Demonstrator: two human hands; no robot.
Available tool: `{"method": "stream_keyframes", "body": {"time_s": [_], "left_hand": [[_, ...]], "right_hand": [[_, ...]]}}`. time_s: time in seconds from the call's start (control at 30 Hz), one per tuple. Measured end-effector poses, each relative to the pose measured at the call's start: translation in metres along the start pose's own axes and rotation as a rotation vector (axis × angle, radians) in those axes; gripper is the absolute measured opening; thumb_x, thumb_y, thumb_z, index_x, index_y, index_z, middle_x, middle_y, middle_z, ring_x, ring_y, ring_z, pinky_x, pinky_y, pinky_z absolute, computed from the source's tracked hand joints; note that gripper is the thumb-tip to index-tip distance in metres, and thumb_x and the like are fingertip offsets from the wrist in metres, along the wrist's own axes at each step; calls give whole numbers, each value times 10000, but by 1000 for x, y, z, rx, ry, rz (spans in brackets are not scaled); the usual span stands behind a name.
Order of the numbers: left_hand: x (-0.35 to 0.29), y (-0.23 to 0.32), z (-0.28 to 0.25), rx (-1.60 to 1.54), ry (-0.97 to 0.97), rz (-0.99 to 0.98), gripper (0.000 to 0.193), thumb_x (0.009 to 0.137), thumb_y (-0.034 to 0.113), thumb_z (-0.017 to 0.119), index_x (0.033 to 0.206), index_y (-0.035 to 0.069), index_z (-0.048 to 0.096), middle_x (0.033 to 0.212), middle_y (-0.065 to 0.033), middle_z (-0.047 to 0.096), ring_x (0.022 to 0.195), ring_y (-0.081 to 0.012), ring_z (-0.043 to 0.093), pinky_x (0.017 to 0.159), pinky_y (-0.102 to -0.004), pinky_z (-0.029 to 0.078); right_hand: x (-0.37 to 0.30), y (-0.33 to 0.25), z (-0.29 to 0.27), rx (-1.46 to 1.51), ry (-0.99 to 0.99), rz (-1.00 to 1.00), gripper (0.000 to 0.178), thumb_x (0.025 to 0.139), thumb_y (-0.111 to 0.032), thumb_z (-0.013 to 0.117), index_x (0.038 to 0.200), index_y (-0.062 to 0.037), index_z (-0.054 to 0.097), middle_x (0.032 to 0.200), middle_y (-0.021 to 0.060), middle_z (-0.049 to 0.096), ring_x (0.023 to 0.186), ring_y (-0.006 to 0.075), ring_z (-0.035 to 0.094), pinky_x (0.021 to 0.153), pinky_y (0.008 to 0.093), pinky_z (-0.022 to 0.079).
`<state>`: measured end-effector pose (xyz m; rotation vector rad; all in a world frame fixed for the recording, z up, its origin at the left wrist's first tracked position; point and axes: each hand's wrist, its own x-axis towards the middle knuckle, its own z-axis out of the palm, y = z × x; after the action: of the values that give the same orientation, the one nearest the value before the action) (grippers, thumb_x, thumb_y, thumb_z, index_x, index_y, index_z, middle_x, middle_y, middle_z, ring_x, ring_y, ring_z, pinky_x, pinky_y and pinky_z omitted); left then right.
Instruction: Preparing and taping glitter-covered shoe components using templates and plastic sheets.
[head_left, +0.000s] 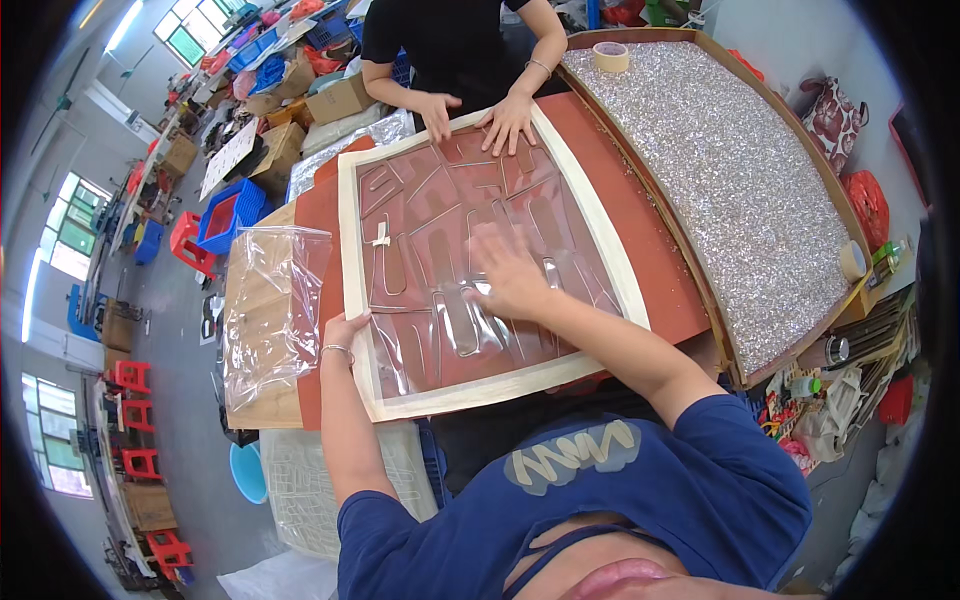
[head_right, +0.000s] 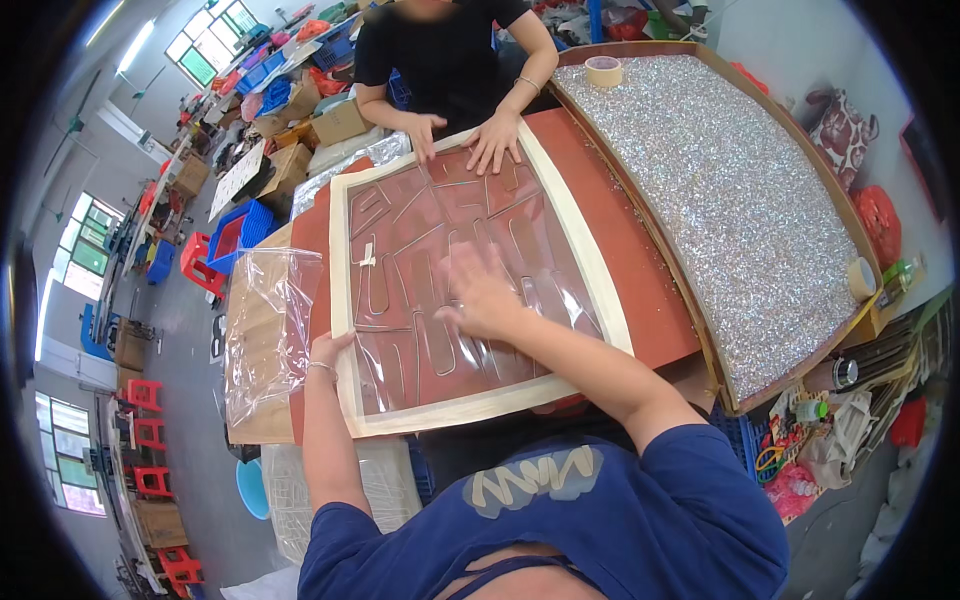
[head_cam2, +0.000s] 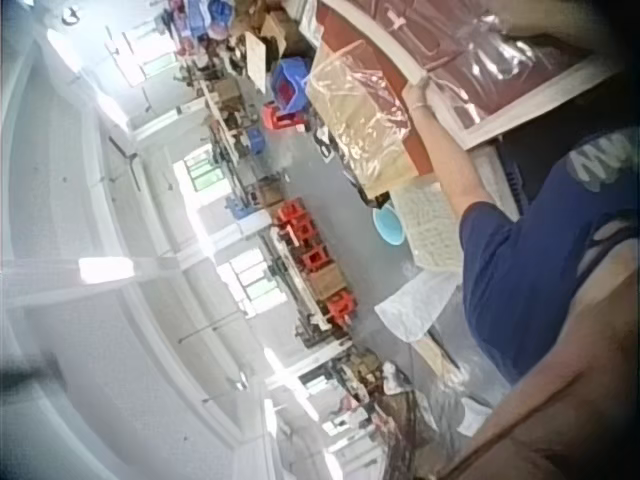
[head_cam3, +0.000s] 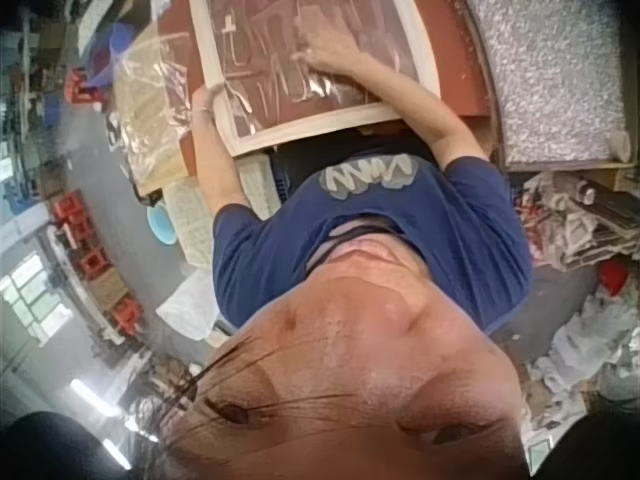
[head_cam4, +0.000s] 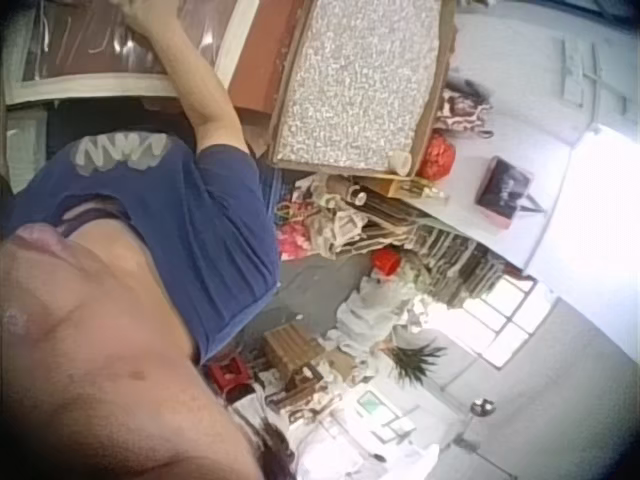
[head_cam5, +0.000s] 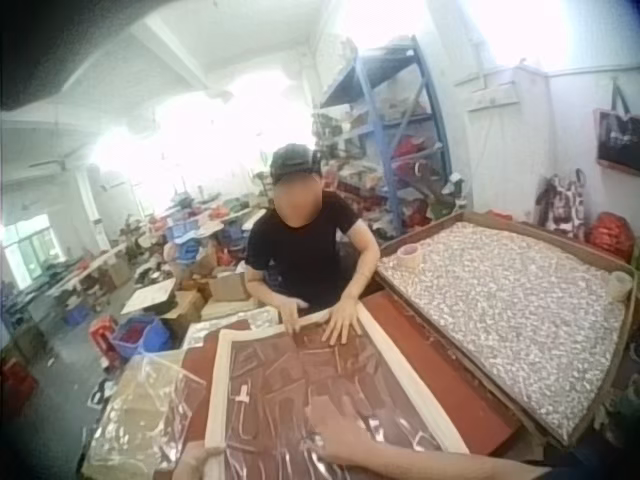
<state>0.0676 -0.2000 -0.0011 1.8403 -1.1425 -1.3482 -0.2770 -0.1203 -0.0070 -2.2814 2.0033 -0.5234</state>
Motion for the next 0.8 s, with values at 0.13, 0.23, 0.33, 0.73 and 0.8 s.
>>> {"method": "stream_keyframes", "body": {"time_s": [0.13,0.23,0.33,0.73,0.8], "left_hand": [[-2,1,1,8,15,23,260,753,107,752,960,-24,669,831,-71,680,673,-152,633,596,-308,501],[2,-5,-6,19,28,36,263,750,110,754,960,-26,669,826,-70,680,676,-149,633,599,-303,499],[1,0,0,46,16,47,265,751,114,756,964,-21,674,828,-68,681,680,-147,633,600,-301,497],[4,-3,-1,5,6,-25,253,770,101,730,993,1,666,817,-58,670,658,-157,622,584,-318,503],[3,-9,-6,40,69,42,233,788,114,718,992,14,667,798,-47,662,644,-156,621,565,-323,500]], "right_hand": [[-1,-25,23,61,-116,-408,798,879,-630,384,1417,-42,346,1506,198,231,1428,305,142,1114,592,49],[-9,-71,3,167,29,-469,787,891,-608,389,1404,-12,353,1498,190,256,1420,295,175,1116,592,53],[-15,-68,29,181,-132,-589,770,898,-583,413,1402,-4,350,1493,197,260,1411,334,184,1121,579,54],[-121,64,-64,-18,-61,20,753,888,-446,516,1400,58,290,1481,242,243,1396,366,196,1134,518,103],[-120,65,-62,11,7,31,761,891,-457,508,1410,49,274,1481,233,251,1394,361,204,1131,515,114]]}}
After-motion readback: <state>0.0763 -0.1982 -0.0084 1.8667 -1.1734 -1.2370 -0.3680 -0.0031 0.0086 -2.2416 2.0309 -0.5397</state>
